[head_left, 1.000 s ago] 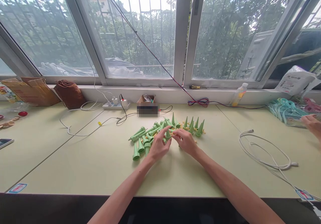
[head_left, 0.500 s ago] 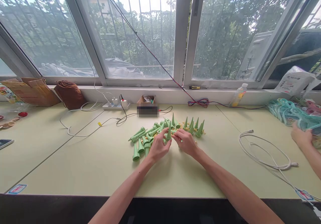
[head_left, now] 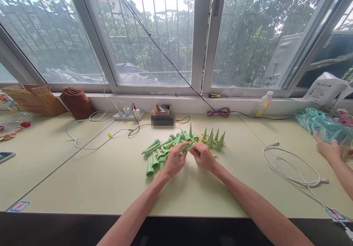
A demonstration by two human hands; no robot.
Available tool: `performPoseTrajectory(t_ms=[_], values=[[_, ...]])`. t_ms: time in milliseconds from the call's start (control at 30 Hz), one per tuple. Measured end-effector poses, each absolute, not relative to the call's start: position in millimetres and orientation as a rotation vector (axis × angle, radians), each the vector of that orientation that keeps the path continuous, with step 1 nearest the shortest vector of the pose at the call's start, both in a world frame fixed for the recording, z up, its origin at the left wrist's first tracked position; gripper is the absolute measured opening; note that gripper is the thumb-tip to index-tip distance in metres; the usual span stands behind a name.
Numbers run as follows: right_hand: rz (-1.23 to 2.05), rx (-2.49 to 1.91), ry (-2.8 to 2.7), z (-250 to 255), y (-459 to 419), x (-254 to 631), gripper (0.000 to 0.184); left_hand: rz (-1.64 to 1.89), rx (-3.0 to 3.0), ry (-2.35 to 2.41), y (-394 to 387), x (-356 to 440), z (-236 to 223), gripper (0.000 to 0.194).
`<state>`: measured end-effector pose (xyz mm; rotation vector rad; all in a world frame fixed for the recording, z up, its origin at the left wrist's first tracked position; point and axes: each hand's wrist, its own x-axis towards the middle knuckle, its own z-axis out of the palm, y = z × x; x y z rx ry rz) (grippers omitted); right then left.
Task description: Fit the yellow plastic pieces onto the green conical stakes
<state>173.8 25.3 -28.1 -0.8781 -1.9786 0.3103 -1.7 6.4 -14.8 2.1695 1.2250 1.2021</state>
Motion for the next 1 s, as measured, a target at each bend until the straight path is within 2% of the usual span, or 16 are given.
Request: performPoseTrajectory(t_ms=[667, 900, 1000], values=[[0.256, -0.873, -2.059, -28.6, 24.2, 174.1, 0.024, 1.301, 2.121, 1.08, 4.1, 1.5, -14.5, 0.035], [0.281, -0.878, -2.013, -28.6, 25.8, 175.8, 0.024, 1.332, 1.931, 1.04, 4.4, 4.1, -13.9, 0.027], [0.237, -0.884, -1.989, -27.4, 26.6, 175.6, 0.025, 1.395, 1.754, 1.103, 5.5, 5.3, -10.1, 0.017]])
